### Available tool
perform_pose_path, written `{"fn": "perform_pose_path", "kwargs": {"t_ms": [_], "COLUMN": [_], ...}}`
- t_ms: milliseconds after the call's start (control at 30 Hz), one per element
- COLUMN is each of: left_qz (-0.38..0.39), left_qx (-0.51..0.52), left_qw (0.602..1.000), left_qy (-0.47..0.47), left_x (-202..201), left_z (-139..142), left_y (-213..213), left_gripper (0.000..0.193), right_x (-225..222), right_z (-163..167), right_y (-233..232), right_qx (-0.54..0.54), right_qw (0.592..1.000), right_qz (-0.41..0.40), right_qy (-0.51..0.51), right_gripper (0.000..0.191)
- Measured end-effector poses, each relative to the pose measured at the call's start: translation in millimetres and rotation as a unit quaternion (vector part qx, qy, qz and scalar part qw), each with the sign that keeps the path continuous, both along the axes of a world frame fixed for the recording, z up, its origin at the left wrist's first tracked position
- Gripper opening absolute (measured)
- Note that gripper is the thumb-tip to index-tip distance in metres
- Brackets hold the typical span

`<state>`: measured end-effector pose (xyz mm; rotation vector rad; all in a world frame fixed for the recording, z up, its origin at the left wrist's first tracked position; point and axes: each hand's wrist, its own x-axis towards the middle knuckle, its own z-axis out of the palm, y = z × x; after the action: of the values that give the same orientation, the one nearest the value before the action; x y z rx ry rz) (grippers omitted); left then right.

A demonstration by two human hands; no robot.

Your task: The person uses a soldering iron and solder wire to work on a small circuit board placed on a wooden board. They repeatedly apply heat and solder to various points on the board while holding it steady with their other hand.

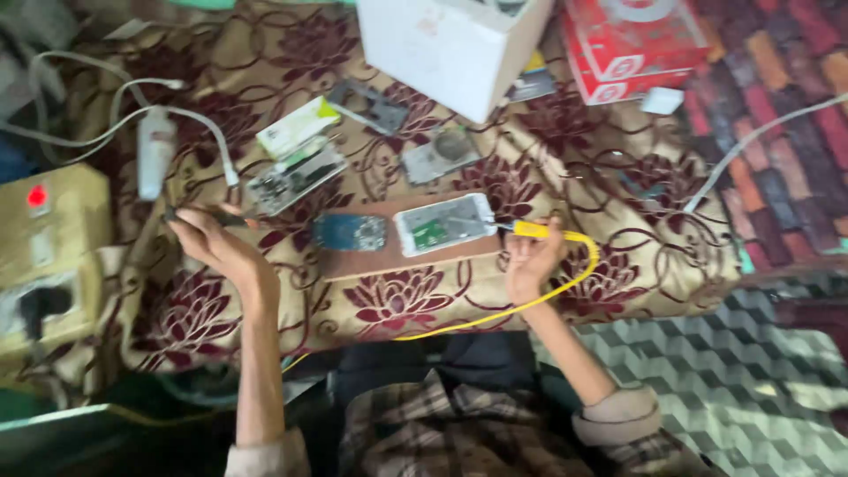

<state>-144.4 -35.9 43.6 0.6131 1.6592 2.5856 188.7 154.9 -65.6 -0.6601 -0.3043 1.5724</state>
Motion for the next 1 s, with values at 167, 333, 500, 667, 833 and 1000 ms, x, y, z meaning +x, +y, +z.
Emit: {"fn": "perform_pose_path", "kwargs": {"t_ms": [167, 333, 500, 667, 833, 1000], "left_qz": [-0.092, -0.317, -0.430, -0.377, -0.243, -0.114], "left_qx": [-0.180, -0.025, 0.200, -0.127, -0.421, -0.485], "left_qw": [0.977, 0.940, 0.879, 0.914, 0.850, 0.748], "left_qy": [0.073, -0.126, 0.059, 0.075, 0.202, 0.438], "left_x": [95, 160, 165, 167, 161, 164], "left_z": [21, 110, 157, 134, 70, 18], "left_y": [12, -11, -64, -38, 19, 45], "left_gripper": [0.035, 0.023, 0.022, 0.021, 0.024, 0.017], "right_x": [-1, 0, 0, -4, -4, -3], "right_z": [3, 3, 2, 5, 3, -1], "right_y": [-4, -6, -10, -10, -7, -7], "right_qx": [0.047, 0.013, 0.057, 0.020, 0.025, 0.035], "right_qw": [0.999, 0.999, 0.997, 1.000, 0.999, 0.999], "right_qz": [0.009, 0.028, 0.024, 0.006, 0.003, 0.000], "right_qy": [0.010, 0.044, 0.040, -0.003, 0.020, 0.035], "right_gripper": [0.028, 0.026, 0.027, 0.029, 0.026, 0.022]}}
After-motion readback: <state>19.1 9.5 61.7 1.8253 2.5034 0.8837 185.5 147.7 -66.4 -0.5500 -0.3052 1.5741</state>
